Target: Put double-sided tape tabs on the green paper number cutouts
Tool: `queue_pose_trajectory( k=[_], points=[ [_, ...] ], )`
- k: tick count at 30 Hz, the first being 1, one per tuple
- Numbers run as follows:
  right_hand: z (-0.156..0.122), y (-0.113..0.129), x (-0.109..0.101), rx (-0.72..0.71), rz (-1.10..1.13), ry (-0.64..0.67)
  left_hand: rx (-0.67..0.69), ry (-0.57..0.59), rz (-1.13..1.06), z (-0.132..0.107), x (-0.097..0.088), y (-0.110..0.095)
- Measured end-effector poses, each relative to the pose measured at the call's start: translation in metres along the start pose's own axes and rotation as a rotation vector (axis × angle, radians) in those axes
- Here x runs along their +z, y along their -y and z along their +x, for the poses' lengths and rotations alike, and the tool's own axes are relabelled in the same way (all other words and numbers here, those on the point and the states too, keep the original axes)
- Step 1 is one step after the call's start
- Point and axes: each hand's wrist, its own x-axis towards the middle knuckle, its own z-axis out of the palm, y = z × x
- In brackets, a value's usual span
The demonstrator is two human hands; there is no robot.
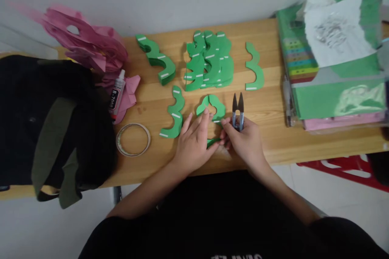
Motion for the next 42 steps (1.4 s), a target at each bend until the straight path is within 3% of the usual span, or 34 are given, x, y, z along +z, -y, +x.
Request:
queue_pose_trajectory(
  k=[10,16,23,29,33,38,42],
  points=[
    [0.002,0.002,0.003,0.017,-0.067,-0.053,0.042,-0.024,0.033,-0.002,0.002,0.002],
    [0.0,-0.001,0.004,-0.021,-0.109,-0.069,0.144,-0.02,0.014,-0.002,0.003,0.002],
    [0.003,-0.001,0.004,-0.042,-0.178,-0.098,0.19,-0.026,0.116,-0.002,0.003,-0.002],
    [0.004,-0.005,0.004,0.007,-0.058,-0.15,0.198,-0.007,0.105,-0.002,0.004,0.001],
    [0.004,-0.005,0.002,0.0,0.051,-0.111,0.165,-0.016,0.02,-0.002,0.002,0.002],
    [-0.001,0.004,-0.012,0.058,0.305,0.041,0.044,-0.156,-0.214,0.002,-0.014,-0.006],
    [-0.012,0.012,-0.022,0.079,0.347,0.185,0.026,-0.106,-0.389,0.002,-0.028,-0.015]
  ],
)
